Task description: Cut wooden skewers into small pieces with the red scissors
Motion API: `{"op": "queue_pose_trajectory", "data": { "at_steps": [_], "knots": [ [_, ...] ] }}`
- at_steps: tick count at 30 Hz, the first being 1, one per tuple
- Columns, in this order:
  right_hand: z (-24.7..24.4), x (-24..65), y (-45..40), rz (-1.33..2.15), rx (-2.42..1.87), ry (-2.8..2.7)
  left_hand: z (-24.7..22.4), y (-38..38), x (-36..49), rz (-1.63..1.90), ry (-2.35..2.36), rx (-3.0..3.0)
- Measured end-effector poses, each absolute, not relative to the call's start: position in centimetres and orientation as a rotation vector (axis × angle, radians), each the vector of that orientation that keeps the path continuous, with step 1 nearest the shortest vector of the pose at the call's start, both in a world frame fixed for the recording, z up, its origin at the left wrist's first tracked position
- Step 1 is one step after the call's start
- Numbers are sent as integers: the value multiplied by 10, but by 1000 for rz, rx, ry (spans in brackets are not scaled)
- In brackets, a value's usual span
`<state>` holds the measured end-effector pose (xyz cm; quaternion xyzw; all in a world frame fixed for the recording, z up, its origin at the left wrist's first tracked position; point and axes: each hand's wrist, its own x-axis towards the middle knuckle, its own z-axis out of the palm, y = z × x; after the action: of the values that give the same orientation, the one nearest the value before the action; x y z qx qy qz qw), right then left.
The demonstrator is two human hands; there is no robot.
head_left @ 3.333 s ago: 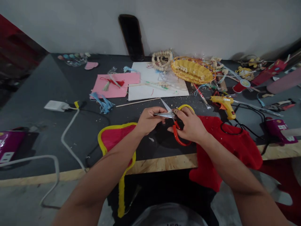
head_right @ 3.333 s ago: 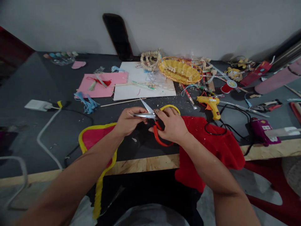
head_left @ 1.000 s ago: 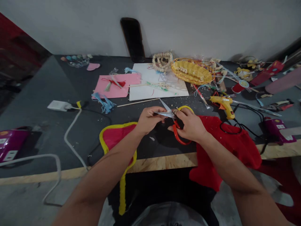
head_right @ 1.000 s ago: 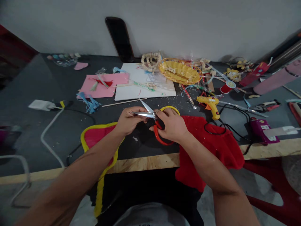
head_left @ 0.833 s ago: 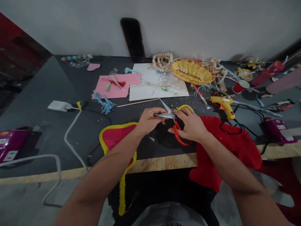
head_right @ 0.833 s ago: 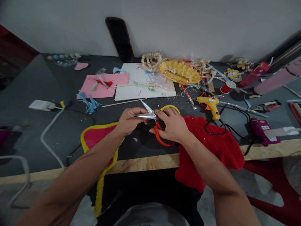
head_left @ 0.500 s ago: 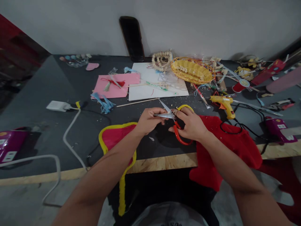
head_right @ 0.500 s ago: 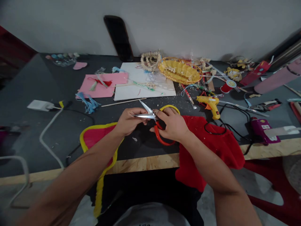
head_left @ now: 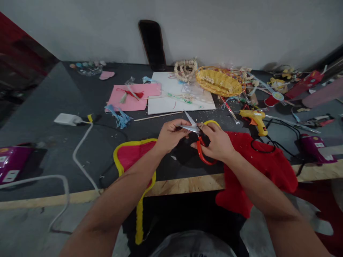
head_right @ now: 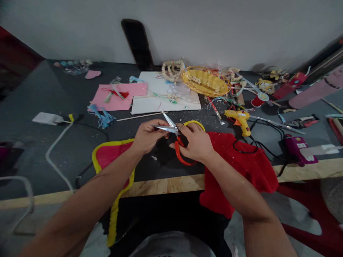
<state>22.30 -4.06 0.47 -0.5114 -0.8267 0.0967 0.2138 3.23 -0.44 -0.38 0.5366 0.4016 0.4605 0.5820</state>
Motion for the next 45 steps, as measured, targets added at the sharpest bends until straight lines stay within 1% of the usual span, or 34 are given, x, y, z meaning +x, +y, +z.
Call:
{"op": "queue_pose_trajectory", "data": {
  "at_steps": [4, 10, 18, 24, 31, 37, 45],
  "knots": [
    [2, 226, -37, 224, -1354, -2351, -2, -4, 30, 1016, 943, 1313],
    [2, 229, -35, 252, -1291, -2376, 2, -5, 27, 965, 979, 1405],
    [5, 225, -41, 231, -1380, -2348, 0, -6, 32, 992, 979, 1331],
    [7, 221, -44, 288, -1471, -2296, -4, -6, 33, 1074, 937, 1305],
    [5, 225, -39, 228, -1367, -2366, 3, -7, 29, 986, 1006, 1420],
    [2, 228, -37, 255, -1321, -2371, 6, -7, 29, 958, 996, 1423],
    [6, 225, -41, 250, -1374, -2355, 0, -7, 31, 984, 988, 1384]
  ]
}}
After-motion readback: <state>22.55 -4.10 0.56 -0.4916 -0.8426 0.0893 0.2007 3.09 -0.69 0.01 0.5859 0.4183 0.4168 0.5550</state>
